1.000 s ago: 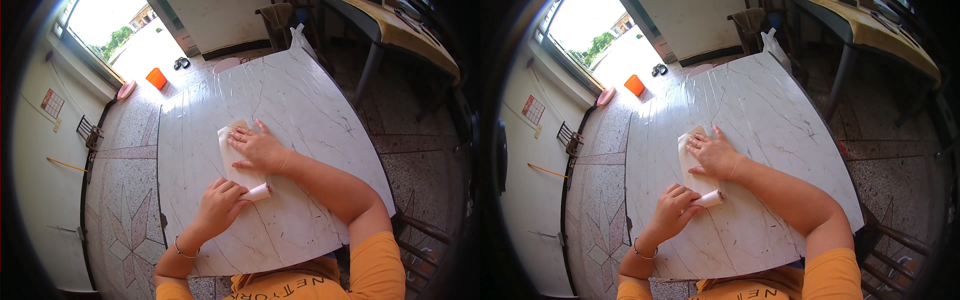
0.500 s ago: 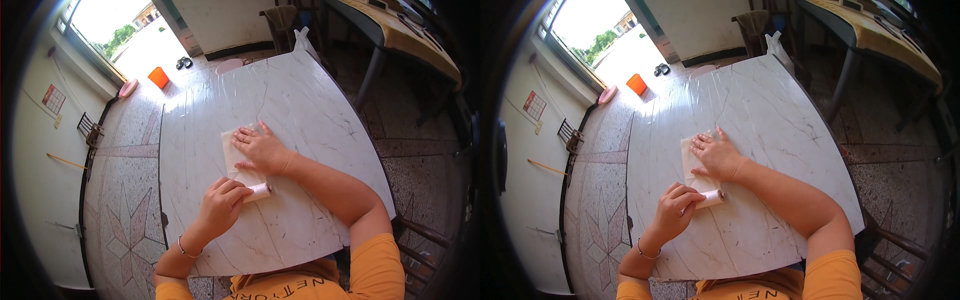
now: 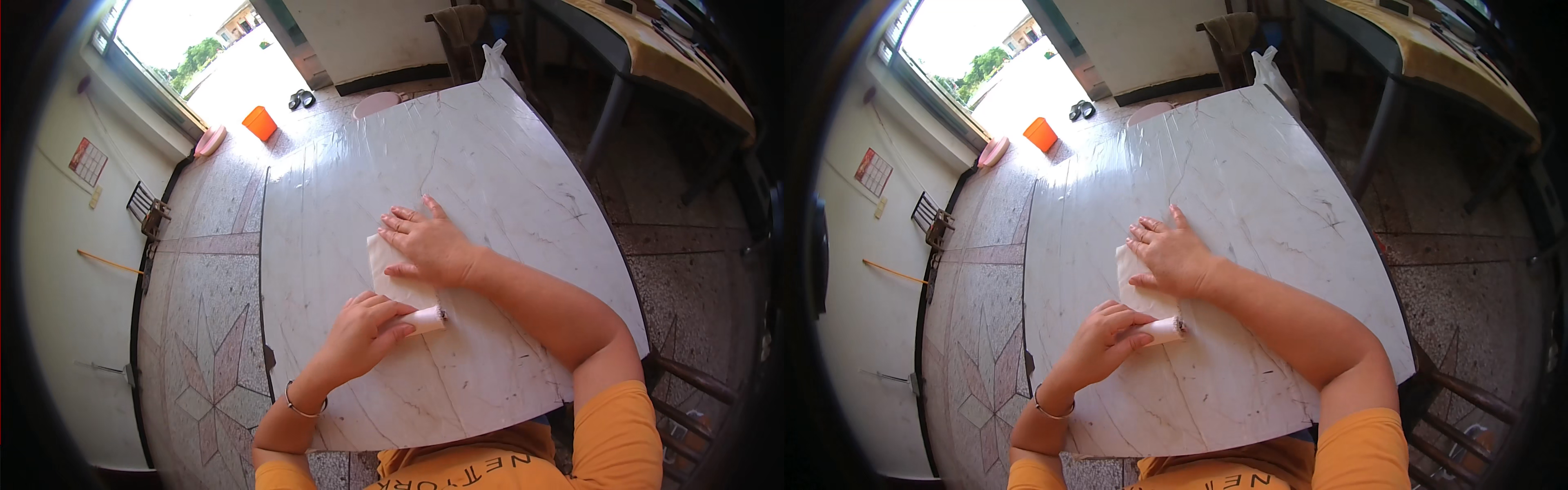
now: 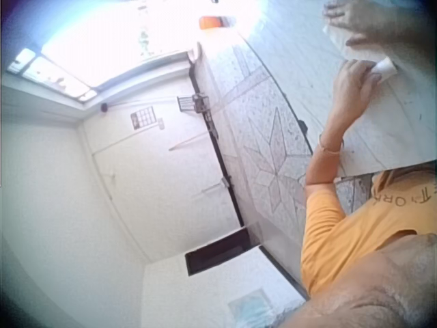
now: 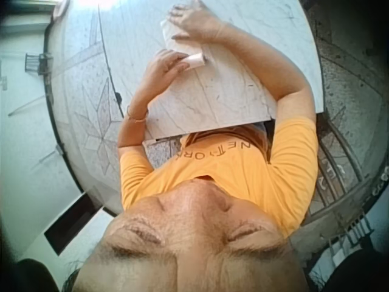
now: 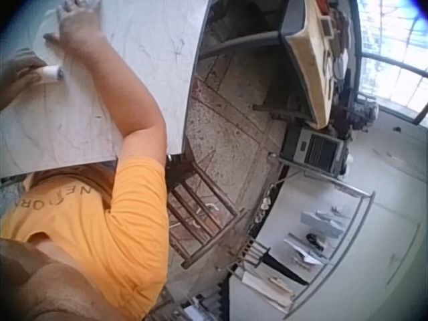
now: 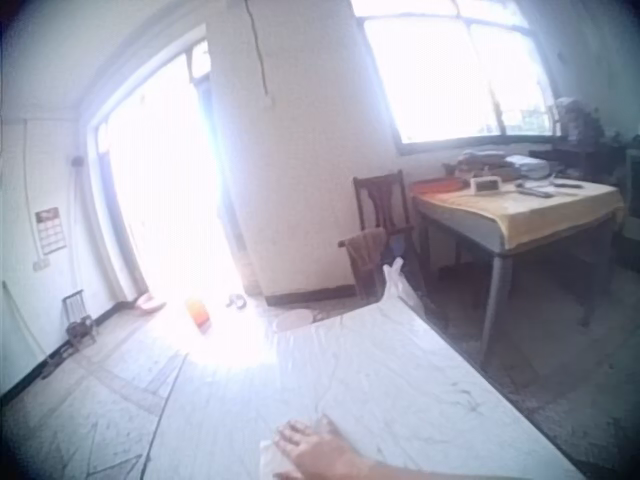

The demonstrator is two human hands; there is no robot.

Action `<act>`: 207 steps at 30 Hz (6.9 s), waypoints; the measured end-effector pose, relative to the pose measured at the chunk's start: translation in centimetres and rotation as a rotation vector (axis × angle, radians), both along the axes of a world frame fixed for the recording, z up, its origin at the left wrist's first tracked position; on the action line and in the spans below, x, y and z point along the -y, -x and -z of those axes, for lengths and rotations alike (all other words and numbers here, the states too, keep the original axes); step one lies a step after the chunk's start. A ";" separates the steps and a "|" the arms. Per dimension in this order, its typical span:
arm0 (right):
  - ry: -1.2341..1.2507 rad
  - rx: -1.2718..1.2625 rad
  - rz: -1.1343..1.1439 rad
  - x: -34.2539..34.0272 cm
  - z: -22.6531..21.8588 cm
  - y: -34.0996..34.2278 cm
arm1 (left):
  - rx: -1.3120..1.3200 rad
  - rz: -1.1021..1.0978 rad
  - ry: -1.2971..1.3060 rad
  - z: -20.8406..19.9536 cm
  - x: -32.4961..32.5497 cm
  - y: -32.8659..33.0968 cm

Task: Folding a long piece of white fabric on a table.

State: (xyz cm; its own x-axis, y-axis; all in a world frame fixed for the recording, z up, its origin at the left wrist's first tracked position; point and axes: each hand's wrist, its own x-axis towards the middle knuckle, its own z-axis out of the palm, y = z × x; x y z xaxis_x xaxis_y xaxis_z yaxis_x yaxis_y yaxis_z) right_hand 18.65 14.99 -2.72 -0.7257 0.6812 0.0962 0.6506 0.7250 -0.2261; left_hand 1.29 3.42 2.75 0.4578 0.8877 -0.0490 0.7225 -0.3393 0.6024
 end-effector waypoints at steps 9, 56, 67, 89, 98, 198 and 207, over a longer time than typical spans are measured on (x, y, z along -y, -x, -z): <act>-0.055 0.048 0.003 -0.2 0.5 0.1 | 0.028 -0.019 -0.367 2.3 0.3 0.0; 0.109 -0.090 0.043 -0.6 0.2 -0.4 | 0.071 -0.072 -0.511 2.6 -0.3 -0.1; 0.110 -0.488 0.050 -1.7 1.6 -0.9 | 0.014 -0.049 -0.333 2.5 -1.1 0.5; 1.075 -1.053 -0.012 1.3 -2.5 0.3 | 1.329 -0.190 0.685 5.1 -2.6 4.6; 1.159 -1.044 0.025 1.3 -2.7 0.2 | 1.395 -0.237 0.700 5.9 -2.8 4.8; -0.175 -0.827 -0.321 3.9 -2.2 1.7 | 0.911 -0.198 0.056 4.5 -1.2 0.4; -0.167 -0.972 -0.321 3.9 -1.4 1.6 | 0.685 -0.185 -0.035 7.1 -1.6 1.2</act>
